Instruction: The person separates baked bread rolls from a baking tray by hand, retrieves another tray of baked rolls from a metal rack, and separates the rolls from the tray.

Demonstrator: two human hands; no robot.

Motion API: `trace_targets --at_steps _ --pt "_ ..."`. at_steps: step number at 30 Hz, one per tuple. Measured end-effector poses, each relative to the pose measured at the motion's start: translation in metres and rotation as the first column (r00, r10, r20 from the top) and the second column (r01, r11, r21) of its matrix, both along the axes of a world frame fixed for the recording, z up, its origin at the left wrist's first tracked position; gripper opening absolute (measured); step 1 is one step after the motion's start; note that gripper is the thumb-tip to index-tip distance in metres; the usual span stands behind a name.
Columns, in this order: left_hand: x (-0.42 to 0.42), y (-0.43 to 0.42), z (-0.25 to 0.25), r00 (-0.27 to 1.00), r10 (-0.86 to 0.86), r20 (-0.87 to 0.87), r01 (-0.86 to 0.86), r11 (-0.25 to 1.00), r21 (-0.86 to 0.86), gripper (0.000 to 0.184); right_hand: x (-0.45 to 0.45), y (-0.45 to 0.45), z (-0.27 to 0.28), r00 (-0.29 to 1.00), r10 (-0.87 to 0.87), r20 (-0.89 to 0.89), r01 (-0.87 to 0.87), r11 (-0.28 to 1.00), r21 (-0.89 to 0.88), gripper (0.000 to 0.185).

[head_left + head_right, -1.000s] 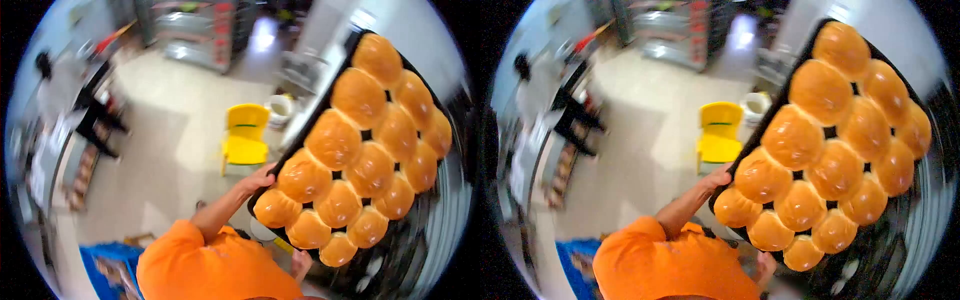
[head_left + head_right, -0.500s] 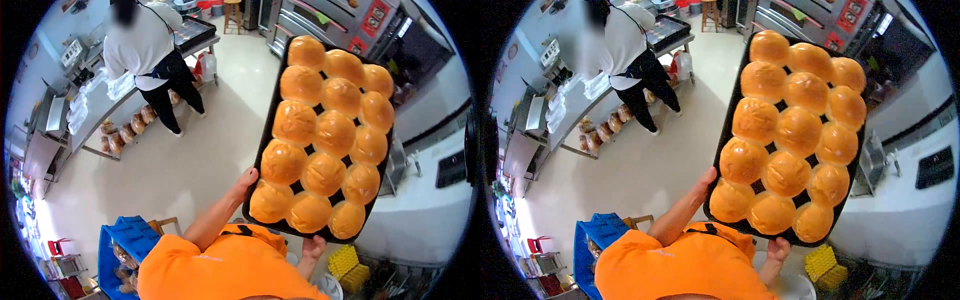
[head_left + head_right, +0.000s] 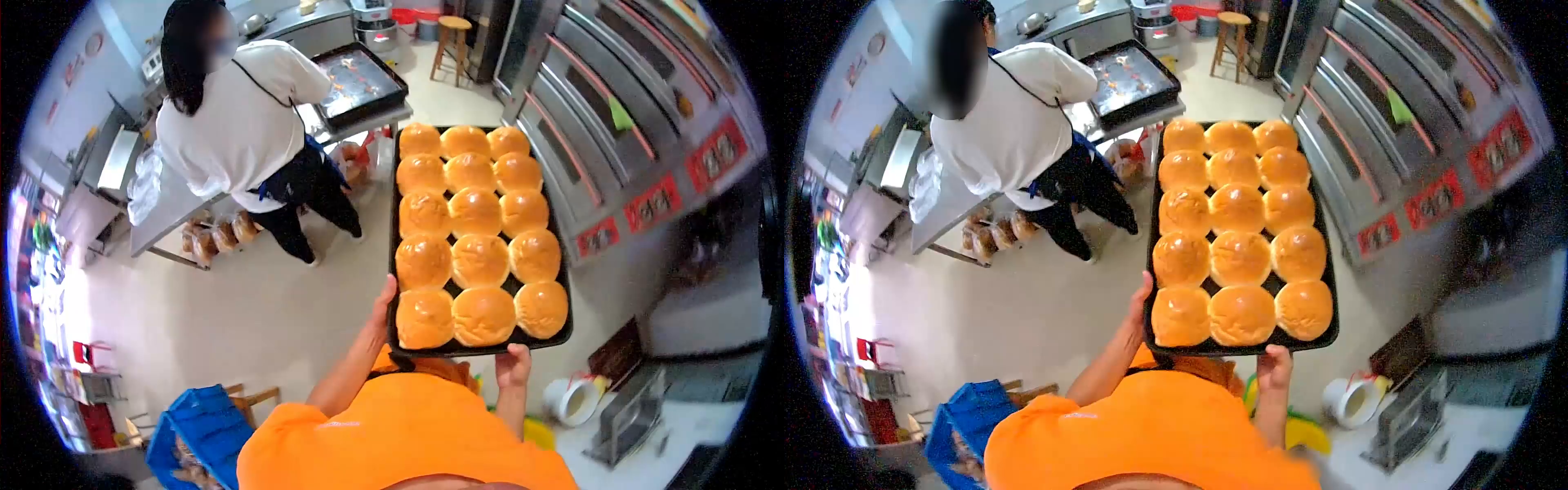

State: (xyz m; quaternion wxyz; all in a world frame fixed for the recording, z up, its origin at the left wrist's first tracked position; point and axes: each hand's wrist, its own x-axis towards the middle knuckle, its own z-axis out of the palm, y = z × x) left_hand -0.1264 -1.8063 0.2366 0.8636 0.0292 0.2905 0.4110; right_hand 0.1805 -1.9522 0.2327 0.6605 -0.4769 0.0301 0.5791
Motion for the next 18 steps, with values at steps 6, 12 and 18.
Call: trace_targets --at_steps 6,12,18 --pt "0.038 -0.004 -0.044 0.991 0.099 0.086 -0.101 0.995 0.023 0.078 0.065 0.019 -0.055 0.98 0.198 -0.032 -0.188 0.961 0.201 0.011" --pt "0.046 -0.022 -0.052 0.981 0.191 0.036 -0.194 0.976 0.097 0.073 0.066 0.023 -0.029 0.96 0.277 0.048 -0.281 0.95 0.139 0.008" --pt "0.051 -0.036 -0.047 0.968 0.229 -0.103 -0.21 0.963 0.169 0.075 0.067 0.026 0.011 0.911 0.412 -0.006 -0.407 0.902 0.144 0.022"
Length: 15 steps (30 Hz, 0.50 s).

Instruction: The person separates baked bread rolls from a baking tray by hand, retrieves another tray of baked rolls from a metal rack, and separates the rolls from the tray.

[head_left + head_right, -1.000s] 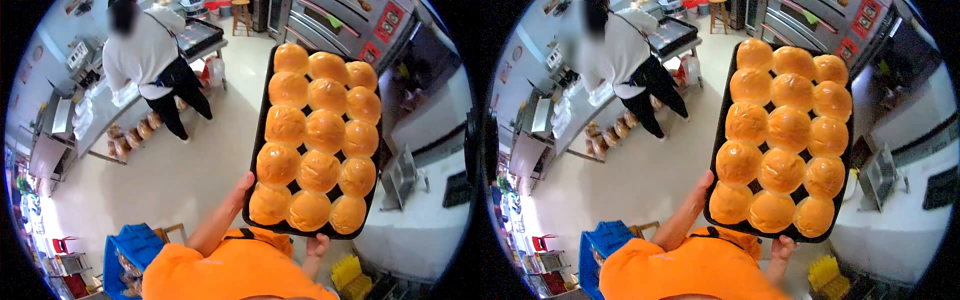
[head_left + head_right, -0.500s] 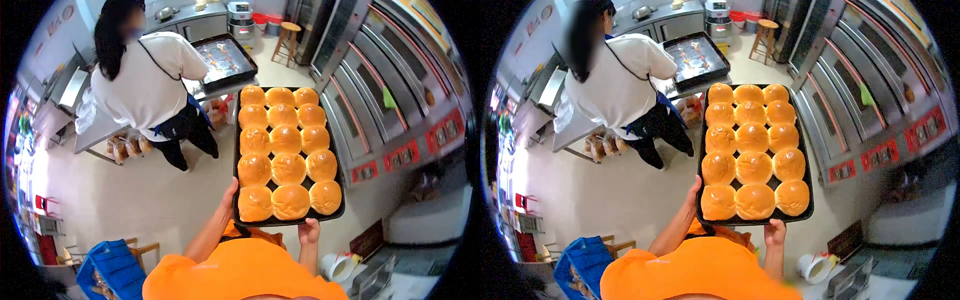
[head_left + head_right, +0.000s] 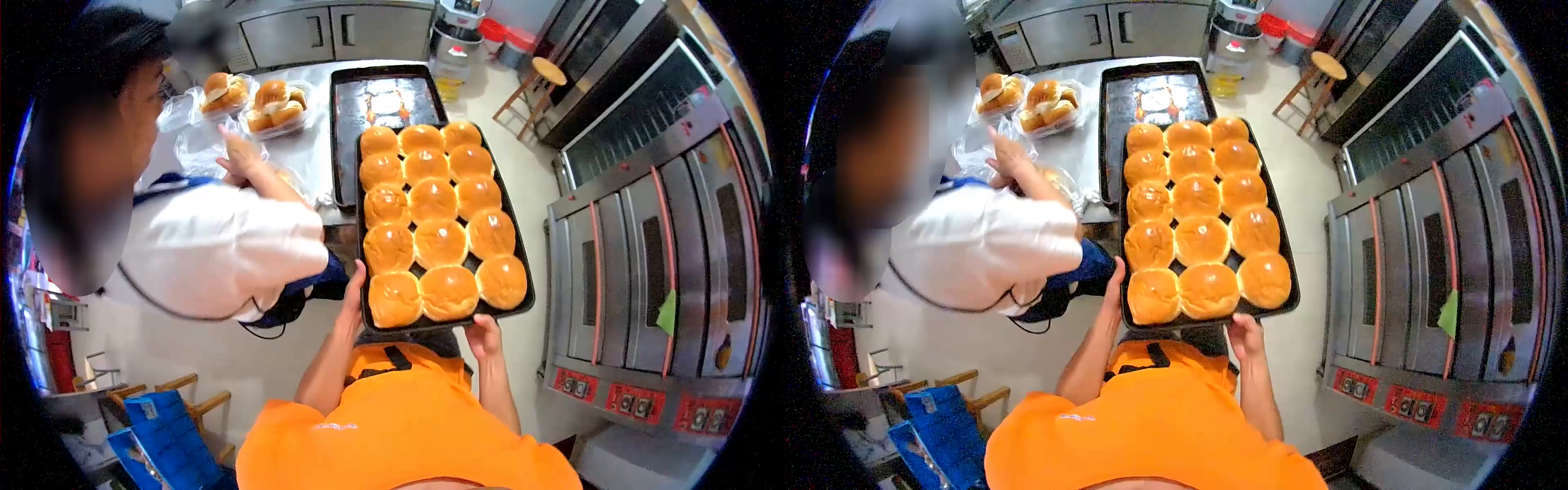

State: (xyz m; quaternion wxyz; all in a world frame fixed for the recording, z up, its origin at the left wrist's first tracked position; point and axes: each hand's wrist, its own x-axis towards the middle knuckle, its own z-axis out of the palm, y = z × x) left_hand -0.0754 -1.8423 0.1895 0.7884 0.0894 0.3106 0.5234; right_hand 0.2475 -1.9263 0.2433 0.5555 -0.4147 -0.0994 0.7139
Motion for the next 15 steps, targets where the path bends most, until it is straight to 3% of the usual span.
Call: trace_targets --at_steps 1,3,5,7,9,11,12,13,15 --pt "-0.001 0.008 -0.014 1.0 -0.014 -0.018 0.014 1.0 -0.022 0.075 0.005 0.016 -0.011 0.999 0.05 0.008 -0.05 0.998 -0.049 0.016" --pt "-0.004 0.003 -0.03 0.947 0.151 -0.283 -0.163 0.987 -0.019 0.084 0.002 0.013 0.009 0.998 0.042 0.056 -0.041 0.999 -0.016 0.021" --pt "0.017 -0.027 0.011 0.602 0.409 -0.686 -0.396 0.899 0.189 0.09 0.038 0.005 -0.033 0.972 0.224 0.063 -0.223 0.975 -0.021 0.025" --pt "0.032 -0.075 0.005 0.498 0.505 -0.705 -0.561 0.808 0.183 0.086 0.043 0.001 -0.001 0.96 0.277 0.046 -0.279 0.96 0.027 0.036" --pt "0.06 -0.122 -0.002 0.342 0.526 -0.779 -0.659 0.725 0.2 0.076 0.068 0.004 -0.01 0.863 0.464 0.201 -0.485 0.872 0.068 0.044" --pt "0.092 -0.176 0.007 0.267 0.402 -0.876 -0.67 0.731 0.13 0.068 0.095 0.001 -0.017 0.566 0.728 0.387 -0.785 0.619 -0.017 0.05" --pt "0.111 -0.19 0.019 0.26 0.438 -0.86 -0.721 0.681 0.129 0.057 0.094 -0.017 0.017 0.553 0.622 0.555 -0.77 0.635 0.055 0.038" --pt "0.12 -0.202 0.012 0.256 0.448 -0.856 -0.721 0.679 0.139 0.057 0.103 -0.028 0.033 0.554 0.616 0.56 -0.77 0.634 0.065 0.038" --pt "0.119 -0.21 -0.015 0.272 0.397 -0.876 -0.713 0.694 0.093 0.049 0.106 -0.025 0.045 0.35 0.572 0.742 -0.82 0.569 -0.052 0.028"
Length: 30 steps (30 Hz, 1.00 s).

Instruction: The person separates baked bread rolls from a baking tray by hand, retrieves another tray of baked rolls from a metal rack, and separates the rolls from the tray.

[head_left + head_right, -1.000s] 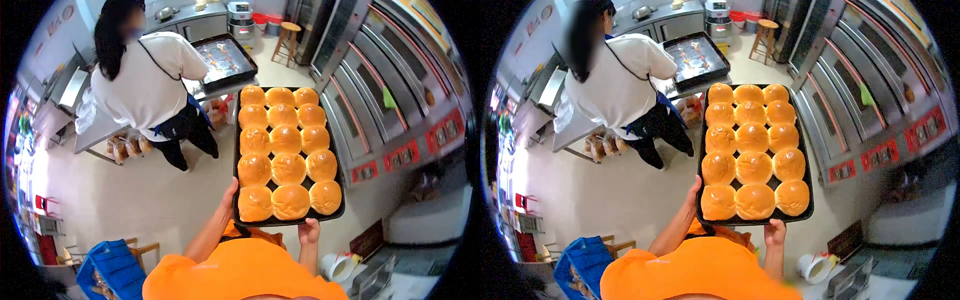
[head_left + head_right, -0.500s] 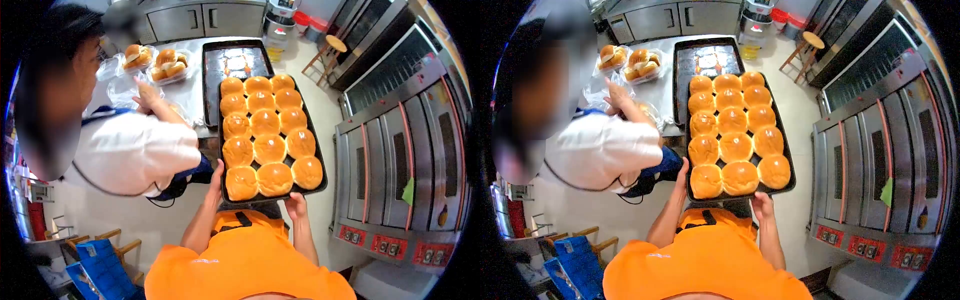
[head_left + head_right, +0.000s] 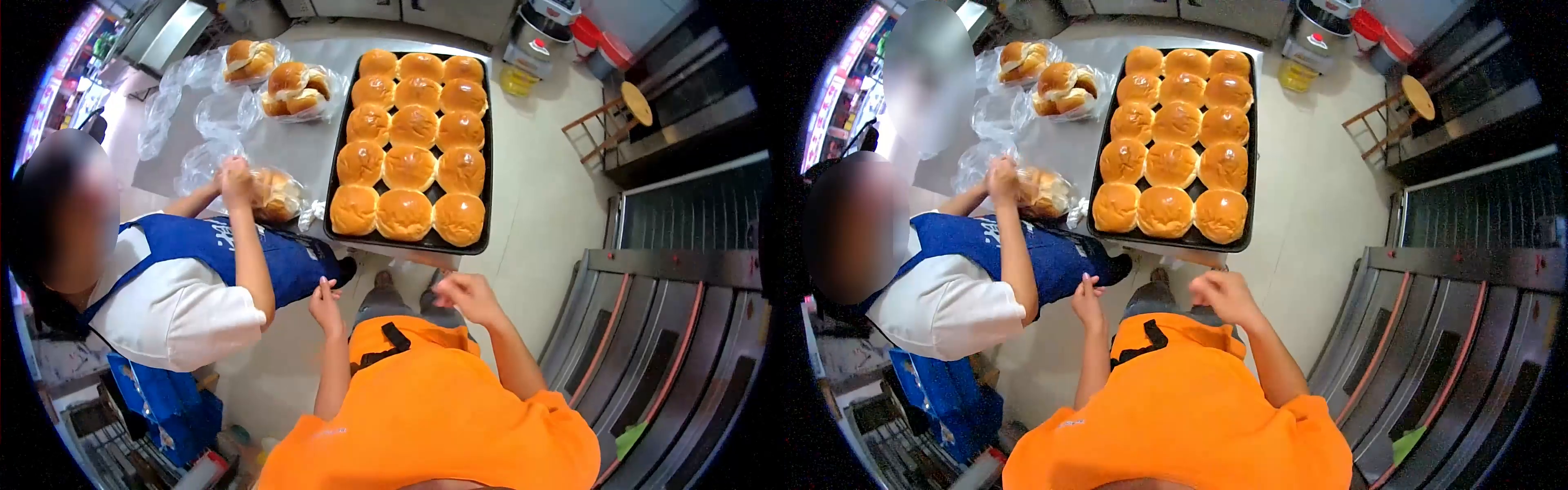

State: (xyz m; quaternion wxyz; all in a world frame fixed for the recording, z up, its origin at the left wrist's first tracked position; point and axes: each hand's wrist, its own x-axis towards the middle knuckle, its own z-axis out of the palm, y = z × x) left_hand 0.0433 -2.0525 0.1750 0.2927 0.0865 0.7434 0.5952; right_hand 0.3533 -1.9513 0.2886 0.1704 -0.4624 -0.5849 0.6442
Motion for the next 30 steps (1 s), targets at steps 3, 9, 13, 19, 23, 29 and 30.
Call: trace_targets --at_steps 3,9,13,19,23,29,30 --pt "0.005 0.007 -0.015 0.981 0.043 0.191 -0.06 0.995 0.081 0.022 0.036 0.009 -0.007 0.948 -0.303 0.099 0.275 0.935 0.225 0.02" --pt "-0.031 0.047 -0.072 0.999 0.031 -0.024 -0.027 0.988 0.153 0.032 0.082 0.039 -0.063 0.784 -0.615 0.085 0.539 0.741 0.4 0.015" --pt "-0.068 0.079 -0.08 0.895 -0.282 -0.346 0.219 0.953 -0.211 0.02 0.079 0.044 -0.06 0.655 -0.62 0.431 0.439 0.777 0.451 0.015" --pt "-0.096 0.132 -0.049 0.895 -0.187 -0.404 0.106 0.971 -0.214 0.031 0.069 0.026 -0.042 0.554 -0.749 0.362 0.616 0.662 0.427 0.029" --pt "-0.109 0.157 -0.093 0.693 -0.22 -0.687 0.164 0.975 -0.148 0.031 0.101 0.027 -0.031 0.626 -0.692 0.359 0.464 0.701 0.541 0.021" --pt "-0.105 0.126 -0.082 0.58 -0.387 -0.717 0.127 0.912 -0.389 0.024 0.092 0.04 -0.003 0.588 -0.788 0.18 0.51 0.535 0.674 0.013" --pt "-0.091 0.114 -0.067 0.699 -0.379 -0.606 0.112 0.895 -0.431 0.024 0.1 0.041 -0.003 0.595 -0.778 0.201 0.491 0.55 0.676 0.012"
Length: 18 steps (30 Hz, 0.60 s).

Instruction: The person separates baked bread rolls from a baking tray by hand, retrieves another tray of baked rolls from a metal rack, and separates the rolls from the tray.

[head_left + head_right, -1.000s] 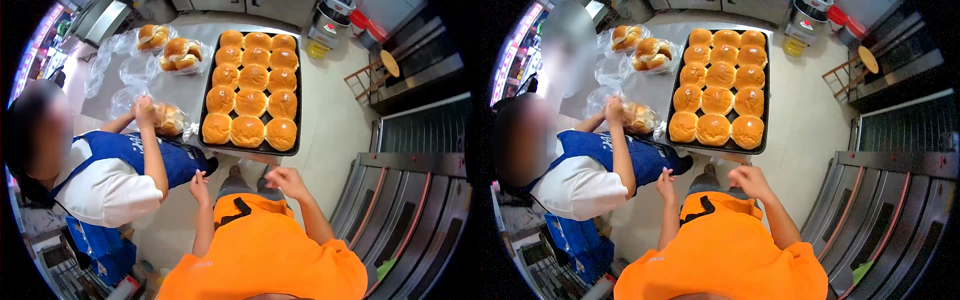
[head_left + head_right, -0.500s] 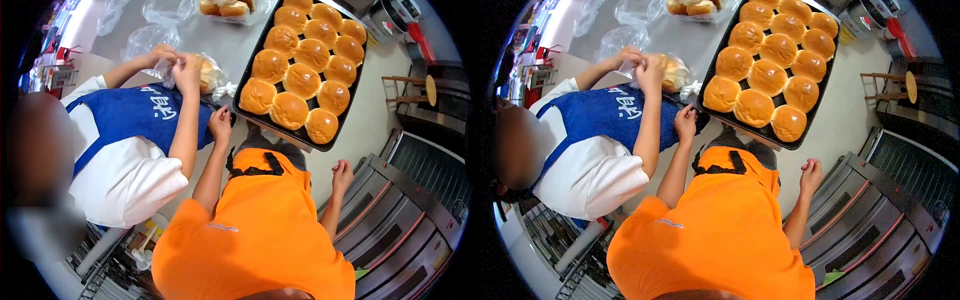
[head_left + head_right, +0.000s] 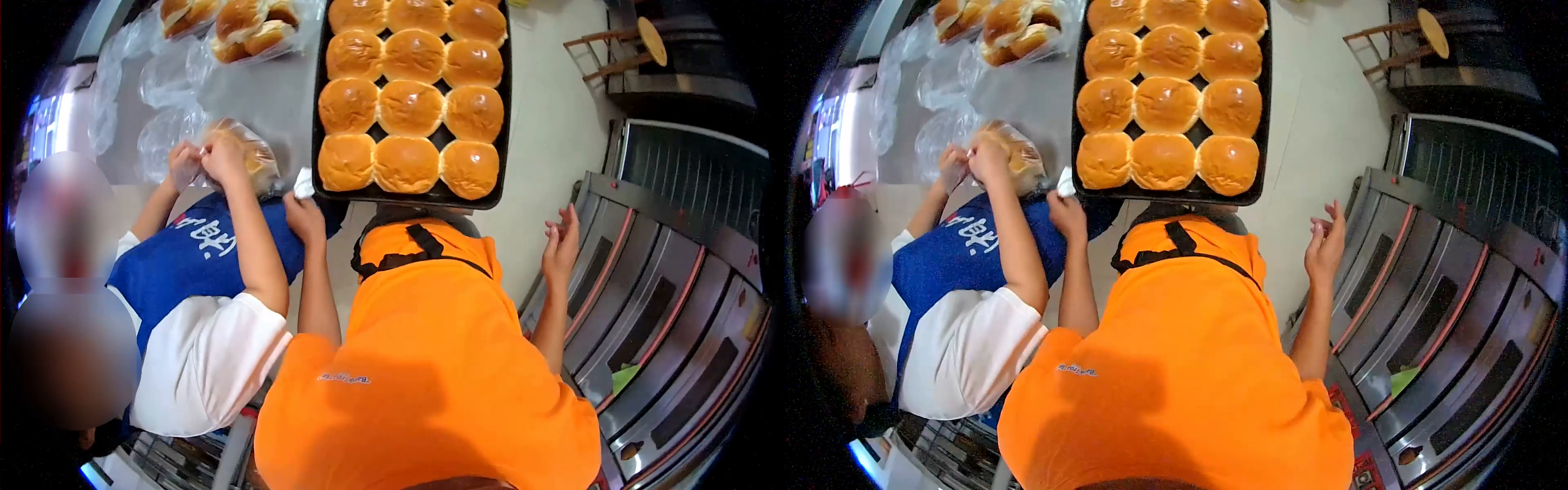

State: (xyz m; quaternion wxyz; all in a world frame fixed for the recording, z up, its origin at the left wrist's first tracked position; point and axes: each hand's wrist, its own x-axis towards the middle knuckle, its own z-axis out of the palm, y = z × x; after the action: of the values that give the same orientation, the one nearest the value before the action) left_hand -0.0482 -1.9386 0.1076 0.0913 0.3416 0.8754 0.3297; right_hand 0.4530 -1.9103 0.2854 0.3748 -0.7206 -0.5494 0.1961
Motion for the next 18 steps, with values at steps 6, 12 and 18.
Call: trace_targets --at_steps 6,12,18 --pt "0.072 -0.059 0.119 0.823 -0.099 0.56 -0.016 0.98 0.197 0.017 0.032 -0.027 -0.024 0.985 -0.139 -0.102 0.119 0.977 -0.179 0.011" --pt "0.188 0.047 0.225 0.311 -0.601 0.736 0.551 0.745 0.376 0.02 -0.022 0.006 0.019 0.736 0.2 -0.647 -0.269 0.963 -0.009 0.041" --pt "0.292 0.089 0.233 0.028 -0.679 0.733 0.688 0.545 0.479 0.02 -0.002 0.015 0.008 0.497 0.076 -0.864 -0.092 0.995 0.034 0.023"
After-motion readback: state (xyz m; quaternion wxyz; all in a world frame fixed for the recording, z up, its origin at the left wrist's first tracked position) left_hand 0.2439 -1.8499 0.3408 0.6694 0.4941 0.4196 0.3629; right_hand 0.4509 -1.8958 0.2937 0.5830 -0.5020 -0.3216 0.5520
